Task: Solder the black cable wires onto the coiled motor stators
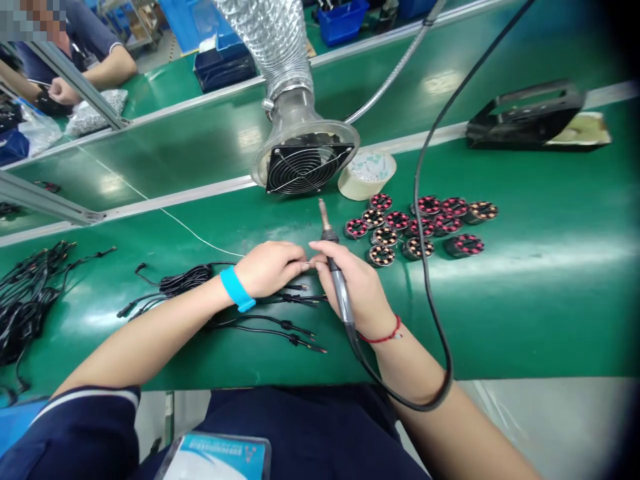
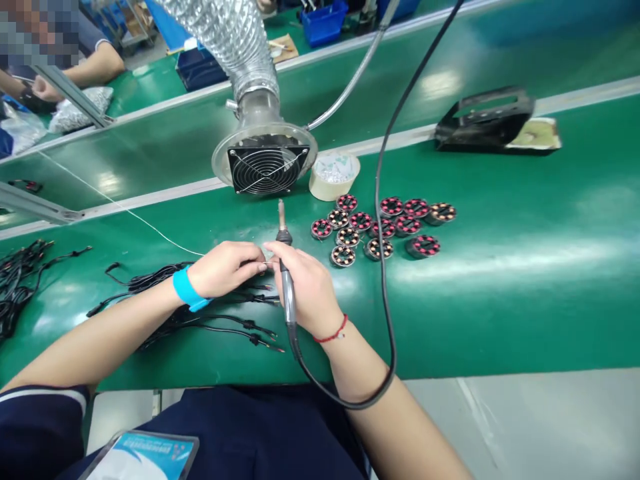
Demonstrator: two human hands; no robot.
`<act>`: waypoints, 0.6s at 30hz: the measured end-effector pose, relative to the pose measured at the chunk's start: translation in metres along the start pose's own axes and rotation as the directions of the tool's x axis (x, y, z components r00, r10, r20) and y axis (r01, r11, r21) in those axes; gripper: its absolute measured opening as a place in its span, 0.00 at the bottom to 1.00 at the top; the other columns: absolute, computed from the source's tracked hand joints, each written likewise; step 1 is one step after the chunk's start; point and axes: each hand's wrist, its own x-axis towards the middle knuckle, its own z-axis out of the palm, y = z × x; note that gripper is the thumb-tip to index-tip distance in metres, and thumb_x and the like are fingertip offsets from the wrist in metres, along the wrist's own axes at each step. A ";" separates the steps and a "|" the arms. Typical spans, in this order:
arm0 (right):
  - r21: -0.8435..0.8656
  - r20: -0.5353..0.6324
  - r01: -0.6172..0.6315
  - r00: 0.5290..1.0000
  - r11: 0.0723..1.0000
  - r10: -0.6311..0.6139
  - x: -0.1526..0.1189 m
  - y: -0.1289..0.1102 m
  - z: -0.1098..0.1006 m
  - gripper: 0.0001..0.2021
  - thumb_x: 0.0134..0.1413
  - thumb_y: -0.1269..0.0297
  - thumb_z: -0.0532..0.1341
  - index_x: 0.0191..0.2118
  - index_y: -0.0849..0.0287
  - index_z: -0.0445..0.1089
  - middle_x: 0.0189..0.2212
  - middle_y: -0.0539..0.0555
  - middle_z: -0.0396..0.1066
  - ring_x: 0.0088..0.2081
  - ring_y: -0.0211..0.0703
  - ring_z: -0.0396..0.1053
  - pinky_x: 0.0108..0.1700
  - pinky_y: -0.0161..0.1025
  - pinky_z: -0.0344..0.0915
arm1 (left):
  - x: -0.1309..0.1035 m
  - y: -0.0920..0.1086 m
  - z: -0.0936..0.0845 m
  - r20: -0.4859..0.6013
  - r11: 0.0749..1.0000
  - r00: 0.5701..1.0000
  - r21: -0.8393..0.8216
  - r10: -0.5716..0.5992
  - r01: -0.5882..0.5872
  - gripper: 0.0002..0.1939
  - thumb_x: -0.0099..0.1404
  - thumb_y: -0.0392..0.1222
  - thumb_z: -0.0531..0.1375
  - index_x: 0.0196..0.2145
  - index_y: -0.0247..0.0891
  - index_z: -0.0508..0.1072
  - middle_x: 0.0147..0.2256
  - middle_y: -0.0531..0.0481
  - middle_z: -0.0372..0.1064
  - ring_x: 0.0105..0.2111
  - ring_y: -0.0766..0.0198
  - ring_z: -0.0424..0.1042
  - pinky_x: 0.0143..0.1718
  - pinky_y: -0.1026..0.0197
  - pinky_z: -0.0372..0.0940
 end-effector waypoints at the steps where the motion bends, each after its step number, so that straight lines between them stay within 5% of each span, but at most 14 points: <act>1: -0.028 -0.002 0.029 1.000 0.999 -0.029 0.000 0.002 0.001 0.16 0.60 0.73 0.55 0.52 0.52 0.67 0.35 0.51 0.79 0.37 0.42 0.78 0.41 0.40 0.74 | 0.002 -0.006 -0.001 0.025 0.996 1.000 -0.084 0.011 -0.009 0.12 0.70 0.40 0.53 0.30 0.34 0.72 0.29 0.49 0.70 0.30 0.65 0.67 0.35 0.62 0.60; 4: -0.126 -0.009 0.043 0.999 0.991 -0.044 0.000 0.008 -0.002 0.17 0.58 0.74 0.54 0.52 0.54 0.67 0.34 0.51 0.79 0.35 0.44 0.77 0.41 0.42 0.74 | 0.002 -0.025 -0.006 0.074 0.974 0.997 -0.228 0.008 0.009 0.12 0.67 0.41 0.56 0.26 0.35 0.69 0.22 0.54 0.65 0.25 0.69 0.62 0.30 0.65 0.57; 9: -0.291 -0.149 -0.217 0.972 0.932 0.180 0.008 0.027 -0.026 0.19 0.55 0.72 0.54 0.52 0.53 0.68 0.35 0.52 0.79 0.37 0.48 0.76 0.42 0.46 0.71 | 0.001 -0.051 0.001 -0.058 0.911 0.978 -0.379 -0.198 0.162 0.14 0.66 0.45 0.54 0.28 0.35 0.70 0.25 0.52 0.69 0.23 0.69 0.64 0.28 0.64 0.59; 14: -0.500 0.031 -0.135 0.984 0.855 0.173 0.020 0.052 -0.045 0.22 0.49 0.71 0.55 0.52 0.57 0.69 0.40 0.59 0.78 0.42 0.59 0.73 0.44 0.56 0.66 | 0.006 -0.051 0.015 -0.078 0.924 0.985 -0.362 -0.156 0.118 0.14 0.66 0.45 0.54 0.29 0.34 0.73 0.26 0.51 0.70 0.26 0.67 0.65 0.31 0.63 0.58; 18: -0.567 0.118 -0.092 0.974 0.819 0.191 0.026 0.050 -0.040 0.20 0.50 0.71 0.56 0.50 0.58 0.70 0.35 0.58 0.78 0.41 0.58 0.73 0.45 0.56 0.65 | 0.007 -0.042 0.016 -0.050 0.909 0.989 -0.401 -0.141 0.109 0.13 0.67 0.43 0.54 0.31 0.34 0.73 0.26 0.52 0.69 0.27 0.68 0.65 0.32 0.64 0.58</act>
